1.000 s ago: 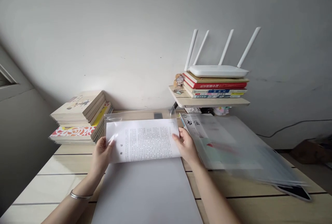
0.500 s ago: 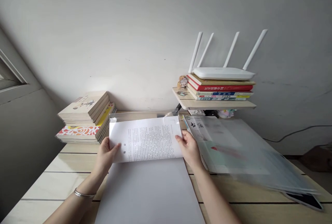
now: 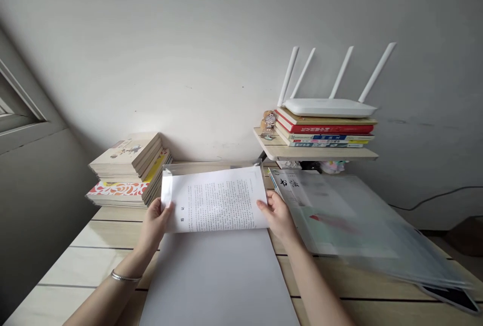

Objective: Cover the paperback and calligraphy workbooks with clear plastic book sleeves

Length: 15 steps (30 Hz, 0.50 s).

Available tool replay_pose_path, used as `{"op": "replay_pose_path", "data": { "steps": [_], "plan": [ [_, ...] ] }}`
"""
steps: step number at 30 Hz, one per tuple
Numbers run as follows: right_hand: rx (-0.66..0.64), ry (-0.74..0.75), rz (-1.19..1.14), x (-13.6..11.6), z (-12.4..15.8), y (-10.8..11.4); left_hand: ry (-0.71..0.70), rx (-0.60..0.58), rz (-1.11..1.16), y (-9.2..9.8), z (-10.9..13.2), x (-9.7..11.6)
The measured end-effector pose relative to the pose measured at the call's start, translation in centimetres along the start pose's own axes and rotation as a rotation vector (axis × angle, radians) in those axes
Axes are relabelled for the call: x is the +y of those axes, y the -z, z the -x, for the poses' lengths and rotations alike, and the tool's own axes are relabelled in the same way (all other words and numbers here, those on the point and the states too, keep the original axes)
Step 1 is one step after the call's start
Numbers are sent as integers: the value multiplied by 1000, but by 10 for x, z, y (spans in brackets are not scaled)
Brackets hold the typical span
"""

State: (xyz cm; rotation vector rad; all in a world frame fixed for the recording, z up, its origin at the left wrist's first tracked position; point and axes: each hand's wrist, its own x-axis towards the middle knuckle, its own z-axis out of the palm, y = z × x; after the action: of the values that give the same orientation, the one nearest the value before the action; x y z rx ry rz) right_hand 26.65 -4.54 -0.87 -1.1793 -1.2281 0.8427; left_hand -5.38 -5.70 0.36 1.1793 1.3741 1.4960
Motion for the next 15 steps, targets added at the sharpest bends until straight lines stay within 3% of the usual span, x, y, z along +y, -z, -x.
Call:
{"op": "replay_pose_path", "data": {
  "steps": [3, 7, 15],
  "plan": [
    [-15, -19, -44, -3, 0, 0, 59, -62, 79, 2, -2, 2],
    [9, -34, -73, -5, 1, 1, 150, -24, 64, 2, -2, 0],
    [83, 0, -31, 0, 1, 0, 62, 40, -10, 1, 0, 0]
  ]
}}
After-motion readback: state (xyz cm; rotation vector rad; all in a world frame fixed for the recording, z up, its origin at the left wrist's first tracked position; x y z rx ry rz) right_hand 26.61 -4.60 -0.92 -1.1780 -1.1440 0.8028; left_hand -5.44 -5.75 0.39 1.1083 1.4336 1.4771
